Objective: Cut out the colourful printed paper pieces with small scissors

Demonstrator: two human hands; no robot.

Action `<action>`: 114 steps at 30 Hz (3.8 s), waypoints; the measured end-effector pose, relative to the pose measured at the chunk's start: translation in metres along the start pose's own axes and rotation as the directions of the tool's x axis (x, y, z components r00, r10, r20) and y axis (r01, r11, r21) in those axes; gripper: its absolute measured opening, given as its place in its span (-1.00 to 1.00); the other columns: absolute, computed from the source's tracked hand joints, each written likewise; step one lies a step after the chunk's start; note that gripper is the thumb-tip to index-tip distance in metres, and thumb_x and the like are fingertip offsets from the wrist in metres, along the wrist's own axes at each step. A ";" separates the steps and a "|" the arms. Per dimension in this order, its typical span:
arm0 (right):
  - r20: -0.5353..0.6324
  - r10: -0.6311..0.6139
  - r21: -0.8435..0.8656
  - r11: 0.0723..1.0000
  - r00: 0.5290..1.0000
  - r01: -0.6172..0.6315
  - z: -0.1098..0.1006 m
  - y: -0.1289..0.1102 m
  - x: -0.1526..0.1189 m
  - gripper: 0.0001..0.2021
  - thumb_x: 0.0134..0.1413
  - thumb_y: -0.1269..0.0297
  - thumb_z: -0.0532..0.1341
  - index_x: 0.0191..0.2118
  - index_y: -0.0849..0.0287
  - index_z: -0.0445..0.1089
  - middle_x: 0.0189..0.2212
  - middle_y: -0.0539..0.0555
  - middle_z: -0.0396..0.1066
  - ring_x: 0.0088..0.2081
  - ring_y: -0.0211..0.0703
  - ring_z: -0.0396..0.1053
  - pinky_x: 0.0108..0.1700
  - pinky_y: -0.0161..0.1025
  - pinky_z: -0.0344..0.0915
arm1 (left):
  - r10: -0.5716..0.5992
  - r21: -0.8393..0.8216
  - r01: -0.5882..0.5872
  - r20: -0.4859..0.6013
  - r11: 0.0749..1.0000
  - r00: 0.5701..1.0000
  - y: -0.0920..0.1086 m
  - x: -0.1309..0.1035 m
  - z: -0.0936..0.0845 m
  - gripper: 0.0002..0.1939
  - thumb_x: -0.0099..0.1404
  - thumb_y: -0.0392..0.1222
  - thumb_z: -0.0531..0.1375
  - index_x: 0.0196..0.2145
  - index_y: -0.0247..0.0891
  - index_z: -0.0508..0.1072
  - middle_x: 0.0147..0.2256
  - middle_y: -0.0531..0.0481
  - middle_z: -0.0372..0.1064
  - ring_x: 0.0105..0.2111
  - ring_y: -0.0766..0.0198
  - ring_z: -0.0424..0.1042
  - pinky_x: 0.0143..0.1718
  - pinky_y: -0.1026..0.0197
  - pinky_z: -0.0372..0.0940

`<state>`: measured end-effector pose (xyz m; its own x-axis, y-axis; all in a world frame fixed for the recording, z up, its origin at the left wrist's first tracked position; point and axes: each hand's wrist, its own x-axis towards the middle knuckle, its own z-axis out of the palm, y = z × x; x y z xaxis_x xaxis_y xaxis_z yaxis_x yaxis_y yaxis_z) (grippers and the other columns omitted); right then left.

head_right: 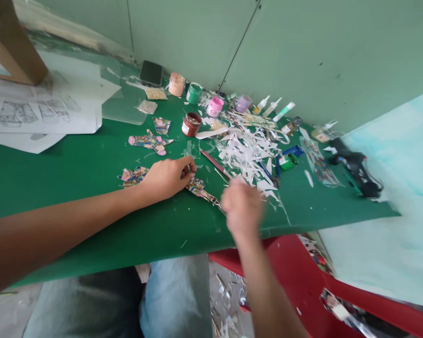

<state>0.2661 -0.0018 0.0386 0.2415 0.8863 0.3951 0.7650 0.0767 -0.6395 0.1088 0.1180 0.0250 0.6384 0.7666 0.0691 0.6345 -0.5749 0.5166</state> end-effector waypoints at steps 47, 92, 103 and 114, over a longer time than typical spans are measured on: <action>-0.013 -0.186 -0.206 0.962 0.982 0.180 0.030 0.039 -0.013 -0.88 0.19 0.24 0.22 -0.17 0.10 0.42 -0.37 0.06 0.44 -0.30 -0.09 0.41 -0.22 -0.17 0.39 | 0.042 -0.802 -0.023 0.003 0.597 0.999 -0.017 -0.002 -0.040 -0.84 0.19 -0.13 0.25 -0.39 -0.27 0.42 -0.53 0.10 0.32 -0.58 0.41 0.30 -0.54 0.33 0.23; -0.016 -0.213 -0.247 0.948 0.977 0.203 0.030 0.037 -0.015 -0.91 0.21 0.22 0.21 -0.23 0.09 0.39 -0.39 0.05 0.46 -0.31 -0.10 0.42 -0.25 -0.19 0.37 | -0.250 -0.847 0.263 0.409 -0.461 0.878 -0.034 0.011 -0.057 -0.75 0.41 -0.45 -0.06 -0.19 -0.36 0.40 -0.25 -0.12 0.52 -0.37 0.39 0.57 -0.56 0.47 0.37; -0.012 -0.221 -0.251 0.945 0.975 0.211 0.030 0.037 -0.015 -0.91 0.21 0.22 0.20 -0.22 0.09 0.38 -0.39 0.05 0.45 -0.31 -0.09 0.42 -0.24 -0.18 0.37 | -0.038 -0.907 0.176 0.175 0.382 0.984 -0.045 0.012 -0.070 -0.76 0.27 -0.12 0.18 -0.51 -0.26 0.40 -0.59 0.04 0.30 -0.63 0.38 0.28 -0.61 0.31 0.20; -0.005 -0.227 -0.272 0.938 0.974 0.217 0.030 0.038 -0.015 -0.91 0.21 0.22 0.21 -0.22 0.09 0.38 -0.39 0.04 0.44 -0.32 -0.11 0.40 -0.26 -0.21 0.35 | 0.242 -0.035 -0.239 0.174 0.970 0.955 -0.052 0.003 -0.078 -0.75 0.23 -0.14 0.14 -0.24 -0.14 0.60 -0.16 -0.03 0.55 -0.21 0.17 0.47 -0.21 0.22 0.25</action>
<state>0.2735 0.0017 -0.0110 0.0648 0.8435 0.5331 0.9318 0.1400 -0.3348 0.0436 0.1724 0.0648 0.8385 0.5432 0.0427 0.4475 -0.7312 0.5149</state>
